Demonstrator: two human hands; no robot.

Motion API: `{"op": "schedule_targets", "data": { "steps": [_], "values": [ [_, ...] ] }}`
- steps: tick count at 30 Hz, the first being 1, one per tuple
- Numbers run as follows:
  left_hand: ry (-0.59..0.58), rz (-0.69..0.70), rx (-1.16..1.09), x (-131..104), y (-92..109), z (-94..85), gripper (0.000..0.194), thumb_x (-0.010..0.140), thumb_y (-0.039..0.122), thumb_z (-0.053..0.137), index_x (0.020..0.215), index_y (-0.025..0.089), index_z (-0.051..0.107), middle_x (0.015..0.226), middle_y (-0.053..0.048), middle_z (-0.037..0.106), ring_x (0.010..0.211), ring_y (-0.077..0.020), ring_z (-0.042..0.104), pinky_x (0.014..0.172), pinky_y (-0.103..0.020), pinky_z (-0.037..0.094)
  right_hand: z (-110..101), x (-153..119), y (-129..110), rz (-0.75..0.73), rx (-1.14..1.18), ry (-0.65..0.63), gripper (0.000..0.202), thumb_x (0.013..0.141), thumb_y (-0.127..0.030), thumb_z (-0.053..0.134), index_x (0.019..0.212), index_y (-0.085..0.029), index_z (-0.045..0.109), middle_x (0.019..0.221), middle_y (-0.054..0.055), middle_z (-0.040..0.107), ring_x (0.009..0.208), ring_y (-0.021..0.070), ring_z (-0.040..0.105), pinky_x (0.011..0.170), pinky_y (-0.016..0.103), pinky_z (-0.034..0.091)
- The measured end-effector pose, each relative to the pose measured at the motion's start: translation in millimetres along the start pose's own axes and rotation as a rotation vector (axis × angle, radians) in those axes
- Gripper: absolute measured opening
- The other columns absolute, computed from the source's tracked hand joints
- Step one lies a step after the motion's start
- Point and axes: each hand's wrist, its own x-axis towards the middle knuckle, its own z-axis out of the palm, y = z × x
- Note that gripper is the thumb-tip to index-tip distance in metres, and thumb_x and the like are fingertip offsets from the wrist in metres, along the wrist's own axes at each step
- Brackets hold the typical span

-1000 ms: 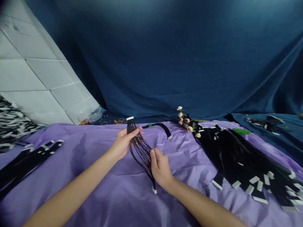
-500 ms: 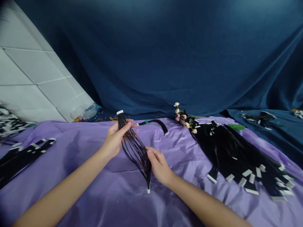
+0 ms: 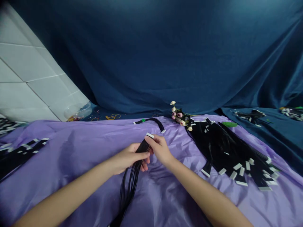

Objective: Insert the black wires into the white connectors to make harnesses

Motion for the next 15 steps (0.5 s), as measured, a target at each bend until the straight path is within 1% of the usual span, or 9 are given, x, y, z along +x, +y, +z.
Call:
{"op": "schedule_targets", "data": {
  "steps": [1, 3, 6, 8, 10, 12, 13, 15],
  "values": [
    [0.000, 0.011, 0.006, 1, -5, 2.2, 0.029, 0.074, 0.032, 0.073, 0.092, 0.014, 0.059, 0.070, -0.002, 0.064, 0.059, -0.0137, 0.065, 0.058, -0.026, 0.051, -2, 3, -3, -0.006, 0.003, 0.037, 0.042, 0.074, -0.051, 0.069, 0.057, -0.016, 0.051, 0.047, -0.004, 0.044, 0.041, 0.0071, 0.041, 0.039, 0.020, 0.032],
    [0.013, 0.016, 0.006, 3, -12, 2.7, 0.030, 0.071, 0.030, 0.074, 0.092, 0.013, 0.060, 0.072, -0.003, 0.065, 0.066, -0.0151, 0.066, 0.064, -0.027, 0.051, -10, 10, -10, -0.025, 0.025, 0.150, 0.039, 0.074, -0.048, 0.069, 0.059, -0.018, 0.050, 0.047, -0.005, 0.044, 0.040, 0.0069, 0.039, 0.039, 0.020, 0.032],
    [-0.003, -0.062, 0.031, 6, -22, -3.0, 0.032, 0.070, 0.031, 0.074, 0.094, 0.014, 0.062, 0.079, -0.005, 0.068, 0.070, -0.0158, 0.067, 0.067, -0.028, 0.051, -32, 23, -21, -0.065, 0.079, 0.340, 0.035, 0.075, -0.048, 0.066, 0.064, -0.020, 0.048, 0.046, -0.007, 0.043, 0.037, 0.0078, 0.037, 0.037, 0.022, 0.035],
    [-0.025, -0.109, 0.076, 8, -26, -7.7, 0.031, 0.071, 0.031, 0.072, 0.096, 0.016, 0.061, 0.085, -0.006, 0.069, 0.068, -0.0149, 0.067, 0.067, -0.029, 0.051, -50, 32, -28, -0.091, 0.100, 0.441, 0.032, 0.074, -0.048, 0.066, 0.069, -0.020, 0.052, 0.045, -0.008, 0.043, 0.037, 0.0084, 0.039, 0.036, 0.023, 0.036],
    [-0.050, -0.120, 0.138, 11, -29, -11.6, 0.031, 0.074, 0.032, 0.069, 0.099, 0.017, 0.062, 0.089, -0.007, 0.070, 0.067, -0.0141, 0.067, 0.066, -0.027, 0.051, -66, 39, -33, -0.104, 0.108, 0.516, 0.030, 0.072, -0.046, 0.069, 0.074, -0.019, 0.057, 0.045, -0.007, 0.046, 0.037, 0.0085, 0.040, 0.036, 0.023, 0.038],
    [-0.033, -0.054, 0.236, 15, -31, -15.0, 0.031, 0.076, 0.032, 0.067, 0.103, 0.017, 0.063, 0.093, -0.008, 0.071, 0.069, -0.0151, 0.067, 0.063, -0.027, 0.050, -78, 44, -34, -0.106, 0.121, 0.565, 0.030, 0.070, -0.045, 0.070, 0.074, -0.018, 0.058, 0.046, -0.007, 0.048, 0.037, 0.0085, 0.041, 0.036, 0.023, 0.040],
    [-0.001, 0.006, 0.292, 17, -32, -17.1, 0.030, 0.076, 0.032, 0.065, 0.103, 0.017, 0.064, 0.094, -0.009, 0.071, 0.070, -0.0161, 0.067, 0.061, -0.027, 0.051, -83, 45, -32, -0.103, 0.131, 0.583, 0.030, 0.070, -0.045, 0.071, 0.074, -0.018, 0.058, 0.046, -0.007, 0.048, 0.037, 0.0085, 0.042, 0.037, 0.023, 0.041],
    [0.098, 0.152, 0.391, 23, -33, -23.2, 0.027, 0.077, 0.031, 0.063, 0.099, 0.016, 0.067, 0.094, -0.009, 0.071, 0.070, -0.0167, 0.066, 0.061, -0.028, 0.051, -90, 47, -28, -0.088, 0.155, 0.608, 0.030, 0.071, -0.045, 0.071, 0.072, -0.018, 0.057, 0.046, -0.006, 0.049, 0.038, 0.0088, 0.043, 0.038, 0.023, 0.043]
  ]
}}
